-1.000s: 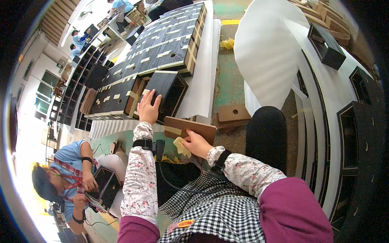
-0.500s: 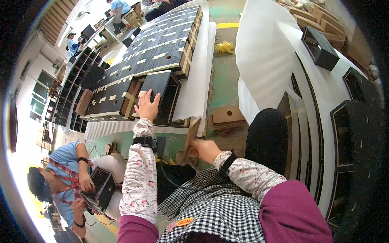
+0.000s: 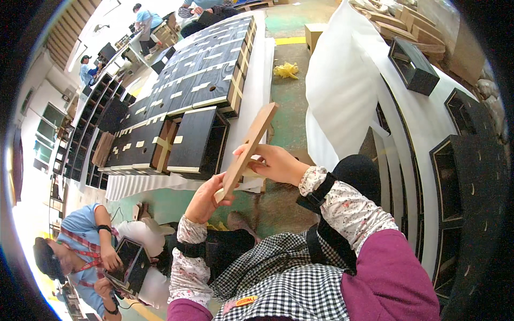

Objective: The person sits on the floor in a workshop and assembles small black wooden boxes. They use a yellow cloth to wipe the surfaces and edges of the boxes, then apply small pieces of tape to the corners and seams. The person handles the boxes one at a time, placing them on a white sheet on the floor.

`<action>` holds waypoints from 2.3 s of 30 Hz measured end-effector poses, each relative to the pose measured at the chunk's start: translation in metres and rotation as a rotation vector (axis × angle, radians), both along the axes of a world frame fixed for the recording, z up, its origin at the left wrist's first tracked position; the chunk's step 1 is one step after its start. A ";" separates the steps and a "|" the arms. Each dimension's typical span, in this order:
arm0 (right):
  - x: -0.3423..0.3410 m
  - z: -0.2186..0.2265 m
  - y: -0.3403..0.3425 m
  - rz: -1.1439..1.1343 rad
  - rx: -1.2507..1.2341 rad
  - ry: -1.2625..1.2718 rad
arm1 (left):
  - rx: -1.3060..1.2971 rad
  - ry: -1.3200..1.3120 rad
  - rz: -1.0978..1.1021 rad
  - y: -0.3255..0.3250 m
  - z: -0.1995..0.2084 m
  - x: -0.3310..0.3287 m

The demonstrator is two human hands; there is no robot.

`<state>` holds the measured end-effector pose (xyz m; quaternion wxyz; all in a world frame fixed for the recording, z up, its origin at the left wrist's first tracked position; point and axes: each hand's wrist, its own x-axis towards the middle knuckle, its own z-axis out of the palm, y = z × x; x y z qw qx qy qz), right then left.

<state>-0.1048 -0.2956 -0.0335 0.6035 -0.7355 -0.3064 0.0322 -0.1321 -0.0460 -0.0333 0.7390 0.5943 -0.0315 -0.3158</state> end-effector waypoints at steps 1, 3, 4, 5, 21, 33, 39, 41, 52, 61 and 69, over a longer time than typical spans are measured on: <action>0.002 -0.003 -0.001 -0.007 0.000 -0.034 | -0.026 -0.019 -0.016 0.000 -0.002 0.002; 0.005 -0.012 -0.002 -0.020 0.000 -0.103 | -0.140 -0.001 0.123 -0.009 -0.005 0.001; 0.005 -0.014 0.000 0.011 0.101 0.019 | -0.142 0.000 0.170 -0.011 -0.002 0.000; 0.003 -0.017 0.002 0.042 0.202 0.141 | -0.145 0.002 0.216 -0.012 -0.002 -0.001; 0.001 0.020 -0.059 -0.332 0.443 0.029 | -0.122 -0.233 0.547 -0.007 -0.006 0.008; -0.010 -0.022 -0.012 -0.064 -0.462 -0.302 | -0.035 -0.023 0.302 -0.008 -0.017 0.008; -0.017 -0.006 -0.013 0.199 0.235 0.323 | -0.139 -0.183 0.026 -0.002 -0.005 0.000; -0.019 -0.006 -0.014 0.179 0.471 0.662 | -0.113 -0.187 -0.009 -0.005 -0.001 -0.001; 0.053 -0.144 -0.049 -0.553 -0.750 -0.014 | -0.039 -0.142 0.233 -0.012 0.003 0.004; 0.057 -0.224 -0.026 -0.445 -0.852 -0.065 | 0.103 -0.121 0.170 -0.011 -0.006 0.004; 0.061 -0.252 -0.033 -0.430 -1.042 0.160 | 0.128 -0.180 0.161 -0.010 -0.013 0.009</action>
